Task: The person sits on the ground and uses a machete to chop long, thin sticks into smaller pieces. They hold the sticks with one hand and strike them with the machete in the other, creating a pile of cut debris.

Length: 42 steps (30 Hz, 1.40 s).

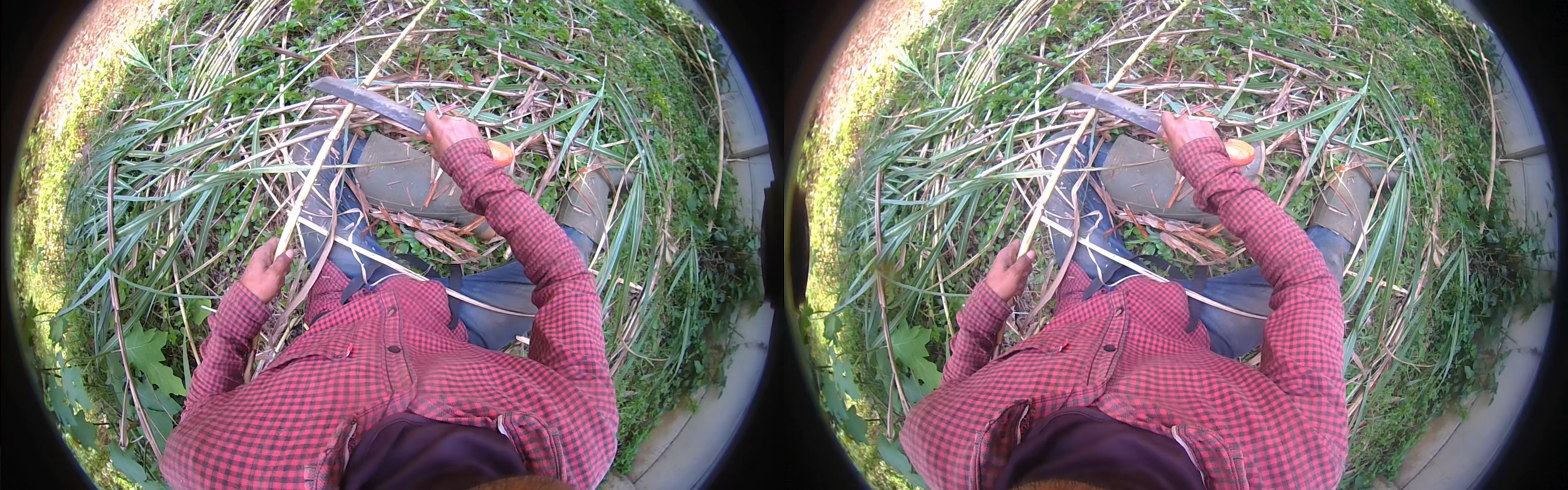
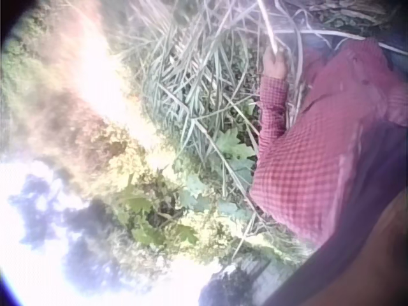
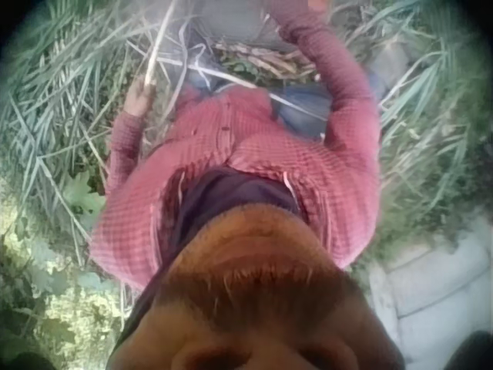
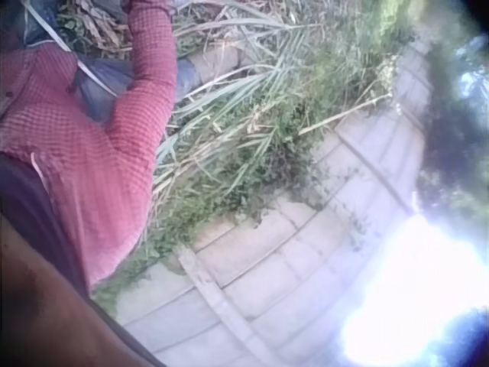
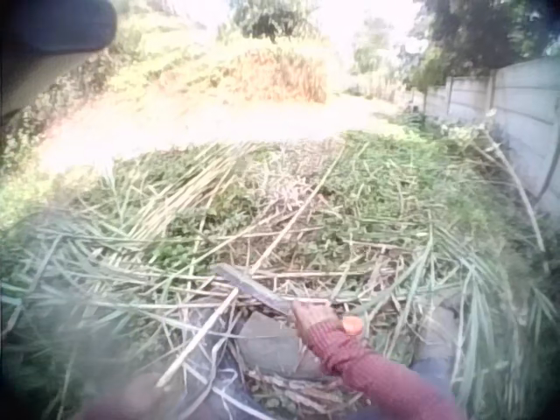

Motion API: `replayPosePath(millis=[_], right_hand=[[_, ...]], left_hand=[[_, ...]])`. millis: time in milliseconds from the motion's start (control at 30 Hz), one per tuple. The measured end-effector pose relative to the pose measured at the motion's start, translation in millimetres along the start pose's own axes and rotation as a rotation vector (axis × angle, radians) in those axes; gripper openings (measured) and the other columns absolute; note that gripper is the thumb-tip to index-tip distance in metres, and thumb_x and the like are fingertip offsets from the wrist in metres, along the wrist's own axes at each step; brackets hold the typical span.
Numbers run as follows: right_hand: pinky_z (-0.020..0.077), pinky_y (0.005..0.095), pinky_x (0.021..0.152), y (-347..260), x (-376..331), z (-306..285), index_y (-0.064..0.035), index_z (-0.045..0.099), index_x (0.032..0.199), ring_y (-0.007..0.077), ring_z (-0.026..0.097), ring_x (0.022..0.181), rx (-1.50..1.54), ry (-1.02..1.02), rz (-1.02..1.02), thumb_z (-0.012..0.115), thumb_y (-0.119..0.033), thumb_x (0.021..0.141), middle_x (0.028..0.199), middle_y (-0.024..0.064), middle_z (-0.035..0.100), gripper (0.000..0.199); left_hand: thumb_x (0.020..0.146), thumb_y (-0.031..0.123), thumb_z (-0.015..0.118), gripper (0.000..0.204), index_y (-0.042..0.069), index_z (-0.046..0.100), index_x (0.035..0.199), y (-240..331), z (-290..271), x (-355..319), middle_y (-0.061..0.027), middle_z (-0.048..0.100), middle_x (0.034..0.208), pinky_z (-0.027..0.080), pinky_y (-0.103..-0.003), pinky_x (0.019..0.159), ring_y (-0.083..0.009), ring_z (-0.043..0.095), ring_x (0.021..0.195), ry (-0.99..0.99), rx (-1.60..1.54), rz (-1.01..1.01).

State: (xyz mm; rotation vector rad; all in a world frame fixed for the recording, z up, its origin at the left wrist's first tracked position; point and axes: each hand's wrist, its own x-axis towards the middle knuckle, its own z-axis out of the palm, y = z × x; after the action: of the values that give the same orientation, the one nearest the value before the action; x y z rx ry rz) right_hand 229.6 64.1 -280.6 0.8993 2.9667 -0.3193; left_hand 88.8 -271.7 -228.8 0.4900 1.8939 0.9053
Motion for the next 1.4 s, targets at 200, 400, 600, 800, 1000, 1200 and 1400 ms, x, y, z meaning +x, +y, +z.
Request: replayPosePath(millis=[200, 400, 600, 800, 1000, 1200, 1400], right_hand=[[0.0483, 0.0428, 0.066, 29.8, -6.2, 19.7, -0.0081, 0.046, 0.097, 0.0324, 0.061, 0.076, -0.023, 0.06, -0.051, 0.049, -0.022, 0.084, 0.083, 0.0138, 0.062, 0.019], [0.0478, 0.043, 0.065, 50.2, 1.9, -9.7, -0.0062, 0.045, 0.098, 0.033, 0.06, 0.079, -0.03, 0.008, 0.039, 0.05, -0.021, 0.084, 0.084, 0.0157, 0.061, 0.02], [0.0485, 0.0432, 0.064, 4.4, -35.3, 34.8, -0.0078, 0.044, 0.097, 0.0332, 0.06, 0.077, 0.03, -0.008, -0.24, 0.054, -0.019, 0.08, 0.084, 0.0148, 0.06, 0.022], [0.0488, 0.0422, 0.063, 39.9, -15.5, 15.2, -0.0088, 0.045, 0.096, 0.0331, 0.061, 0.074, 0.036, 0.069, 0.084, 0.055, -0.02, 0.08, 0.082, 0.0147, 0.06, 0.021], [0.0483, 0.0419, 0.058, 35.3, -75.8, 20.1, -0.0101, 0.045, 0.093, 0.031, 0.06, 0.074, 0.007, -0.003, -0.155, 0.055, -0.016, 0.078, 0.083, 0.0123, 0.058, 0.019], [0.0498, 0.0421, 0.061, 57.5, -64.2, 3.1, -0.0083, 0.043, 0.091, 0.0323, 0.061, 0.069, 0.03, 0.006, 0.219, 0.054, -0.014, 0.077, 0.08, 0.0138, 0.061, 0.018], [0.0484, 0.0434, 0.062, 54.3, -74.6, 35.3, -0.0081, 0.046, 0.093, 0.0336, 0.06, 0.075, 0.113, 0.11, 0.025, 0.059, -0.013, 0.073, 0.085, 0.014, 0.06, 0.025]], left_hand=[[0.087, 0.014, 0.048, 0.02, -0.002, 0.047, 0.1, -13.4, -4.9, -10.2, 0.0013, 0.046, 0.064, 0.037, -0.021, 0.05, -0.0071, 0.044, 0.055, 0.06, 0.173, 0.102], [0.088, 0.016, 0.048, 0.027, -0.005, 0.05, 0.105, -16.2, -5.0, 1.6, -0.0041, 0.054, 0.074, 0.04, -0.025, 0.06, -0.0098, 0.049, 0.065, 0.123, 0.184, 0.105], [0.091, 0.03, 0.045, 0.023, 0.009, 0.049, 0.082, -6.2, -3.5, 11.6, 0.008, 0.029, 0.048, 0.016, -0.02, 0.033, -0.003, 0.022, 0.035, -0.147, -0.19, -0.235], [0.091, 0.032, 0.044, 0.029, 0.012, 0.041, 0.07, 11.3, 8.6, 7.2, 0.0079, 0.028, 0.047, 0.017, -0.019, 0.029, -0.0022, 0.022, 0.033, -0.392, -0.408, -0.385], [0.093, 0.032, 0.039, 0.031, 0.013, 0.037, 0.068, 2.1, 10.9, 13.5, 0.0077, 0.029, 0.047, 0.016, -0.018, 0.027, -0.0013, 0.023, 0.032, -0.544, -0.682, -0.442], [0.092, 0.028, 0.039, 0.031, 0.013, 0.036, 0.065, -3.1, 12.5, 12.6, 0.0052, 0.03, 0.045, 0.023, -0.017, 0.025, -0.0024, 0.026, 0.031, -0.794, -0.879, -0.495], [0.091, 0.024, 0.04, 0.029, 0.012, 0.036, 0.065, -4.3, 15.7, 17.7, 0.0043, 0.031, 0.046, 0.024, -0.018, 0.026, -0.0032, 0.028, 0.031, -0.79, -0.766, -0.503]])
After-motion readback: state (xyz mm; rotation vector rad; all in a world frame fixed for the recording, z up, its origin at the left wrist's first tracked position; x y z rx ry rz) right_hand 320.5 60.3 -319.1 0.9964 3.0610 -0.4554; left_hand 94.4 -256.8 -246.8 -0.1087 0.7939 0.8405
